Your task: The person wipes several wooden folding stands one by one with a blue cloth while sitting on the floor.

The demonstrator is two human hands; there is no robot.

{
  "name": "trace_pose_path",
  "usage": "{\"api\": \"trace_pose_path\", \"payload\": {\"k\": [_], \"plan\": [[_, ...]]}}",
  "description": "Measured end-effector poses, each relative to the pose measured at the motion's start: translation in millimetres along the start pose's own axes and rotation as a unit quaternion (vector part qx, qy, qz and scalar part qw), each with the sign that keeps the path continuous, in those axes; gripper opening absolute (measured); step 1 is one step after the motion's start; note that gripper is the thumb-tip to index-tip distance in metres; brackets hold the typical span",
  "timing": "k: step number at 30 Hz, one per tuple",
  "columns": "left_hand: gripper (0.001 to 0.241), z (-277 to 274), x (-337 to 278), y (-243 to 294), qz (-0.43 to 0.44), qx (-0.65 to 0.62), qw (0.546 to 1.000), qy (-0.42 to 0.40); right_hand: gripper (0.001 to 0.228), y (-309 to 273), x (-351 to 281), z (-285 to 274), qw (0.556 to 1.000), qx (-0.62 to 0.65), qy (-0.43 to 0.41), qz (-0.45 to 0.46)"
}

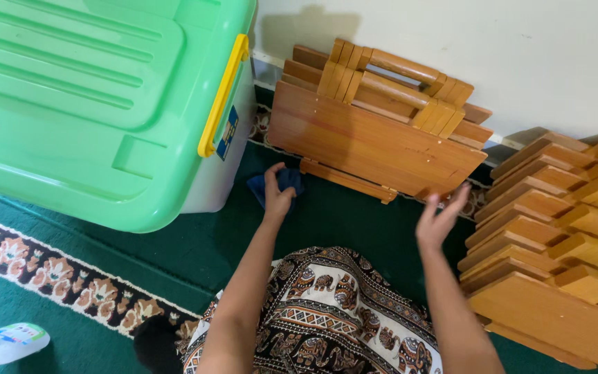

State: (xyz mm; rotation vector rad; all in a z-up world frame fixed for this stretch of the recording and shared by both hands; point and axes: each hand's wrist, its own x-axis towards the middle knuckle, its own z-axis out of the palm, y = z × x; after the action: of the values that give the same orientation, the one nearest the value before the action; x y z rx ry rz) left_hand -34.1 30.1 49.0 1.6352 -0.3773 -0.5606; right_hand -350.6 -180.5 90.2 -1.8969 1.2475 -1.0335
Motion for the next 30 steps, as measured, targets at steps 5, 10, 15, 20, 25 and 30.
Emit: {"api": "trace_pose_path", "payload": {"k": [5, 10, 15, 20, 25, 30], "plan": [[0.070, -14.8, -10.4, 93.2, 0.299, -0.009, 0.953, 0.049, 0.073, 25.5, -64.3, -5.6, 0.916, -0.323, -0.220, -0.096], [0.069, -18.1, 20.2, 147.5, 0.472, 0.025, 0.876, 0.097, 0.068, 41.3, -72.2, -1.5, 0.935, -0.294, -0.184, -0.077], [0.086, 39.2, 83.3, 101.7, 0.342, 0.333, 0.876, 0.073, 0.064, 37.3, -69.4, 0.4, 0.941, -0.282, -0.167, -0.081], [0.061, 102.9, 85.1, 60.2, 0.316, 0.227, 0.895, 0.219, 0.064, 30.0, -66.6, -0.2, 0.943, -0.278, -0.164, -0.083], [0.042, 223.3, 31.8, 61.2, 0.069, 0.083, 0.993, -0.042, 0.063, 33.2, -67.1, 0.2, 0.943, -0.276, -0.162, -0.089], [0.031, 299.8, -22.1, 44.5, 0.652, 0.297, 0.684, -0.135, 0.063, 45.1, -65.7, 1.3, 0.942, -0.285, -0.149, -0.100]]}}
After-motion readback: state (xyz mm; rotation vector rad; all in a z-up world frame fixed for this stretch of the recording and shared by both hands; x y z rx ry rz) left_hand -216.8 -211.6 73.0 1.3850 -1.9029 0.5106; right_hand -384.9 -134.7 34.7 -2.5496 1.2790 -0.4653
